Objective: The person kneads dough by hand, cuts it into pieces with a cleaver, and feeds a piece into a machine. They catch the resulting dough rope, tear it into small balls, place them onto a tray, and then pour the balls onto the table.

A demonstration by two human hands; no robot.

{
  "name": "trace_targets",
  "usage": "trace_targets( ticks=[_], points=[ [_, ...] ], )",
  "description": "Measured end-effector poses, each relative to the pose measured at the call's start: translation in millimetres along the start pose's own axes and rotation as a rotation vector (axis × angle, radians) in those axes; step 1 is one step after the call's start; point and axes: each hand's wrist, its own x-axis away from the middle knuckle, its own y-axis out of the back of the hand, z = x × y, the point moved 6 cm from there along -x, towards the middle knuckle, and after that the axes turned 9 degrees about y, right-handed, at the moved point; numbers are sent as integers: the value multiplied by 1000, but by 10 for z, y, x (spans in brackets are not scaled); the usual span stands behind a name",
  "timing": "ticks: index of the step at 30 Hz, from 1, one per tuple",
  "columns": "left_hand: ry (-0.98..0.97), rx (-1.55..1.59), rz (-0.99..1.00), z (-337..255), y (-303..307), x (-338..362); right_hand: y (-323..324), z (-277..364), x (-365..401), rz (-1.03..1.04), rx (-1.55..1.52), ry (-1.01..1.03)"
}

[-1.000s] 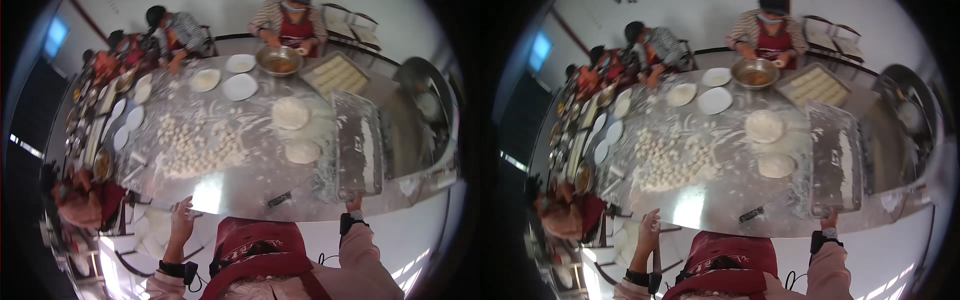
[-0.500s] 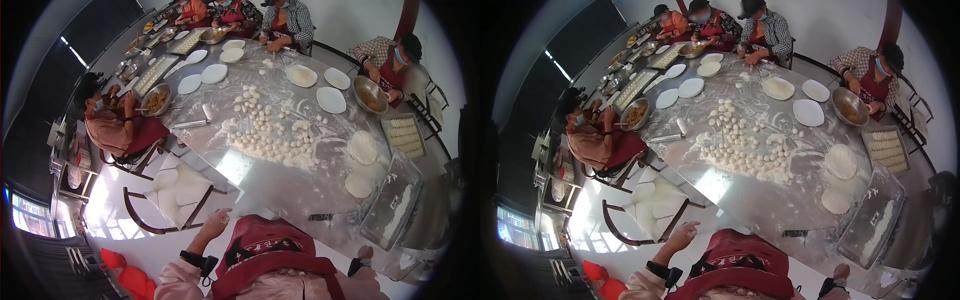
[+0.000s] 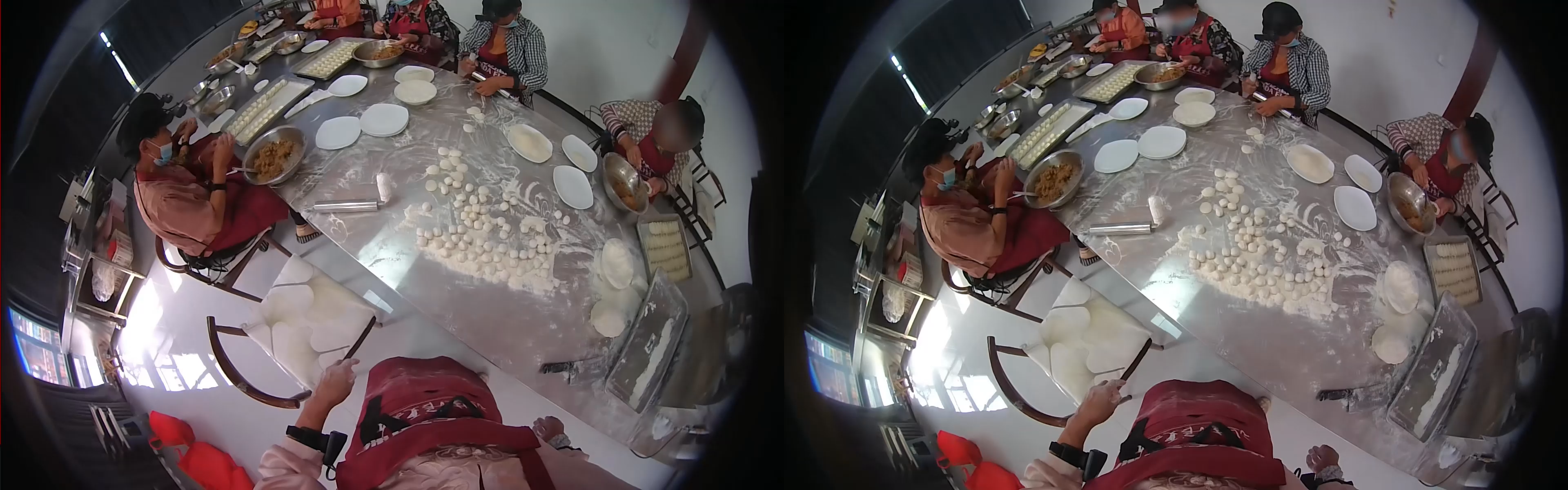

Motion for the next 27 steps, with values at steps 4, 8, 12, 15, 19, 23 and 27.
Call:
trace_targets(
  ticks=[4,8,12,15,19,23,27],
  points=[
    [-52,-27,36,118,144,-249,-448,117,-25,59,37,96],
    [-103,-28,61,-86,188,-681,-858,1129,-41,-312,-863,-379],
    [-190,-104,67,-338,278,-1121,-879,1174,-481,-294,-1105,-302],
    [-203,-161,75,-525,493,-1350,-899,1960,-807,-340,-1159,-245],
    [-225,-162,41,-562,708,-1662,-733,2638,-1344,-370,-845,-126],
    [-202,-216,55,-673,786,-1922,-628,3111,-1785,-294,-513,-45],
    [-293,-156,125,-785,844,-2385,-530,3307,-2186,-297,-378,26]
  ],
)
